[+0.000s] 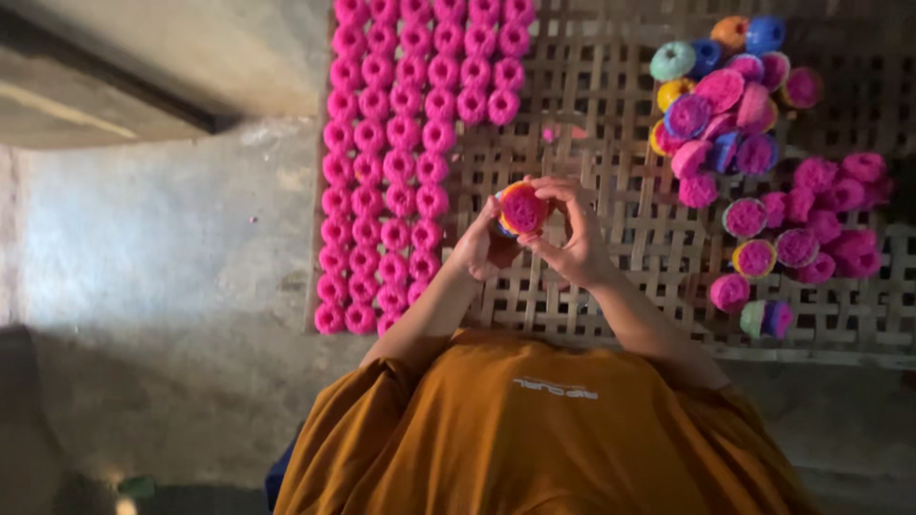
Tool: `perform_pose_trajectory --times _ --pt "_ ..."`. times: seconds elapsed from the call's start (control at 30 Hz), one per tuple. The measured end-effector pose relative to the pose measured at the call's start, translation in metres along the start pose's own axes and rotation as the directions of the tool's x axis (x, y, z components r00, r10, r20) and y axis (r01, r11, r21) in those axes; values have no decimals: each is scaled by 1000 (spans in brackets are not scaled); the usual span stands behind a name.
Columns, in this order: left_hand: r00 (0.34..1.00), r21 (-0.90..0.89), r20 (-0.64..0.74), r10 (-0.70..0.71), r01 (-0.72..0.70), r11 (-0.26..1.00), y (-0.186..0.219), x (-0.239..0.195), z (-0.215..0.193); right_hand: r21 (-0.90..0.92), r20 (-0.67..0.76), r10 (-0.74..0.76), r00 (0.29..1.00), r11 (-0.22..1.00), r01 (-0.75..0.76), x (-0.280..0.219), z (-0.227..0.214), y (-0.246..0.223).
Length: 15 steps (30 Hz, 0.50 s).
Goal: The person repeatedly picks up pink ring-shaped items and colorful plastic molds from a woven tray, places the rings into the molds, and sets the assembled units aside. The person also moves loose rings and molds around the tray to continue the assembly process.
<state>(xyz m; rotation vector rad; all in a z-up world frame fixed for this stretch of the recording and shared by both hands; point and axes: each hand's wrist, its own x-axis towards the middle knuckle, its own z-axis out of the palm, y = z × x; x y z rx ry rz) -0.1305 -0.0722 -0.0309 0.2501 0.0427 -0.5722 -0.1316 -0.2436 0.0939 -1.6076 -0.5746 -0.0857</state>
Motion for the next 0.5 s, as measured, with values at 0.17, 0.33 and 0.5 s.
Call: perform_pose_trajectory --times 0.17,0.33,0.5 --pt "1000 175 -13 14 -11 985 -7 -34 32 -450 84 -90 992 885 119 -13 -12 -36" --pt "988 308 -144 55 -8 951 -11 -57 46 -676 166 -36 985 724 140 -33 4 -26" --pt "944 370 -272 184 -74 926 4 -68 42 -282 -104 103 989 951 -129 -43 34 43"
